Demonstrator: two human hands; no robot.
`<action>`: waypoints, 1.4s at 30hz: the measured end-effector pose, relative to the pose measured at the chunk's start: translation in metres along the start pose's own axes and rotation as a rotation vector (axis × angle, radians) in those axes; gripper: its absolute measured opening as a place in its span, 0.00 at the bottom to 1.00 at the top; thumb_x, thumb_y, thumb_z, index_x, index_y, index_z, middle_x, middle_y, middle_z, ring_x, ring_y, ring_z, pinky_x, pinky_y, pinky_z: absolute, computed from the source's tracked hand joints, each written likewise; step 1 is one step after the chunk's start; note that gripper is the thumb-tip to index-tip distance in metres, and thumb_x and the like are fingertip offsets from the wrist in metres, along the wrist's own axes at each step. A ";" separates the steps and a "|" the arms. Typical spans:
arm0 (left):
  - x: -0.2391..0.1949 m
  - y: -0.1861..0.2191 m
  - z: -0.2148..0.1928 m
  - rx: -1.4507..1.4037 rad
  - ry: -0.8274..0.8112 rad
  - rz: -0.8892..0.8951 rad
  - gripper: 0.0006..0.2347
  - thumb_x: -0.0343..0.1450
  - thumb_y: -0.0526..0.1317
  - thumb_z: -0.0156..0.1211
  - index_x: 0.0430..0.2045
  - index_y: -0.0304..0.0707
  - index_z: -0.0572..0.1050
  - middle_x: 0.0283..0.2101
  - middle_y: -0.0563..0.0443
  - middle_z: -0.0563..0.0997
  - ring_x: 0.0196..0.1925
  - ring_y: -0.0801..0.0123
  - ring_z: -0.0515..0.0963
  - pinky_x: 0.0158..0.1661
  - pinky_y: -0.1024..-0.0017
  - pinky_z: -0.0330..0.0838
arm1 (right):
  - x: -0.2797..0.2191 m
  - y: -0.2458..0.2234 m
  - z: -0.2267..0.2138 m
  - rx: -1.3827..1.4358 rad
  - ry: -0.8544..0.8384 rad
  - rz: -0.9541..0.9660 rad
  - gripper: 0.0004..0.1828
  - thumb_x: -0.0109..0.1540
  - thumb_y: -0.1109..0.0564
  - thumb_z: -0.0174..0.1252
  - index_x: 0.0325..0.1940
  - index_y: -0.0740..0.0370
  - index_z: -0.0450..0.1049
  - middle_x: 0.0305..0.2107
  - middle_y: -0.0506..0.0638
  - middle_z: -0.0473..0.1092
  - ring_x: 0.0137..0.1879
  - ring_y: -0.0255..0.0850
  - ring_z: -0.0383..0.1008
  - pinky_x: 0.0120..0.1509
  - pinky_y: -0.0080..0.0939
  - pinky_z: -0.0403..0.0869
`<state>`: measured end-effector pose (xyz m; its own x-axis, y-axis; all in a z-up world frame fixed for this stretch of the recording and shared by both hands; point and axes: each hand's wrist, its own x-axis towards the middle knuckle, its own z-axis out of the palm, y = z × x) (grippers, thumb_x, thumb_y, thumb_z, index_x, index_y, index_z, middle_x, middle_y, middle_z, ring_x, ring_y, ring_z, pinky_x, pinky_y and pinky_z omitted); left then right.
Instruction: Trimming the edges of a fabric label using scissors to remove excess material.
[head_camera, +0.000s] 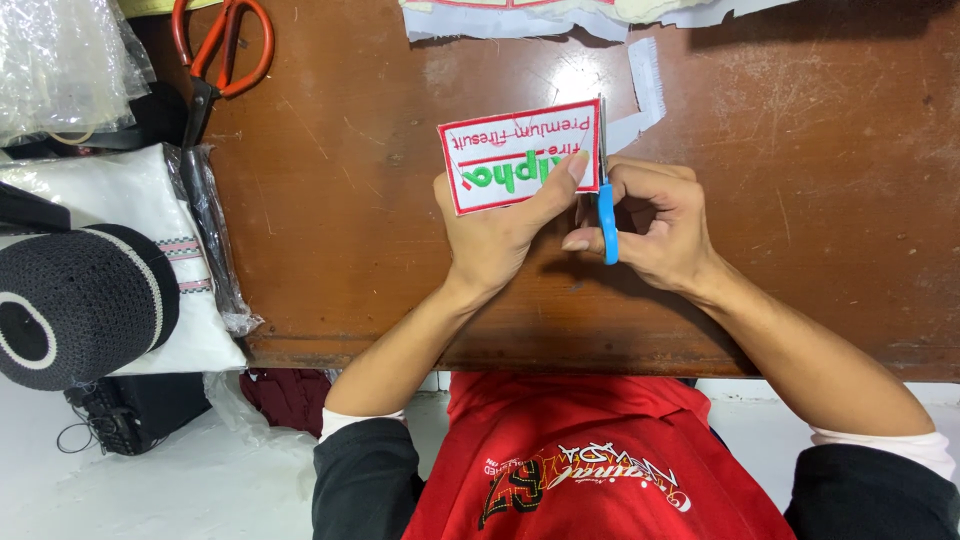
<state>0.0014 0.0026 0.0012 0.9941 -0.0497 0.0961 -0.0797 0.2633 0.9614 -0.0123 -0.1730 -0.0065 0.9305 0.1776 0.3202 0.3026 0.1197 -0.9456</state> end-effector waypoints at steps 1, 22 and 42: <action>0.000 0.001 0.000 0.000 0.000 0.000 0.16 0.66 0.31 0.76 0.46 0.40 0.78 0.38 0.48 0.86 0.39 0.77 0.84 0.42 0.71 0.84 | -0.001 0.001 -0.001 0.000 0.000 0.000 0.17 0.56 0.58 0.76 0.22 0.65 0.73 0.19 0.54 0.70 0.27 0.38 0.71 0.34 0.35 0.71; 0.003 0.005 0.001 -0.008 -0.001 -0.034 0.14 0.66 0.30 0.75 0.44 0.39 0.79 0.36 0.48 0.86 0.36 0.77 0.84 0.40 0.72 0.85 | 0.001 -0.007 0.001 -0.043 0.012 0.021 0.19 0.56 0.61 0.76 0.22 0.66 0.70 0.16 0.52 0.61 0.24 0.36 0.64 0.33 0.35 0.69; 0.013 0.046 0.016 0.282 -0.062 -0.197 0.05 0.65 0.38 0.73 0.26 0.39 0.83 0.29 0.58 0.85 0.30 0.84 0.79 0.30 0.79 0.78 | 0.008 -0.029 -0.011 0.043 0.369 0.141 0.15 0.64 0.58 0.66 0.46 0.75 0.72 0.41 0.61 0.74 0.38 0.44 0.76 0.46 0.39 0.80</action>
<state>0.0090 -0.0013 0.0510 0.9867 -0.1343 -0.0914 0.0877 -0.0332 0.9956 -0.0119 -0.1860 0.0230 0.9762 -0.1671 0.1379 0.1651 0.1615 -0.9730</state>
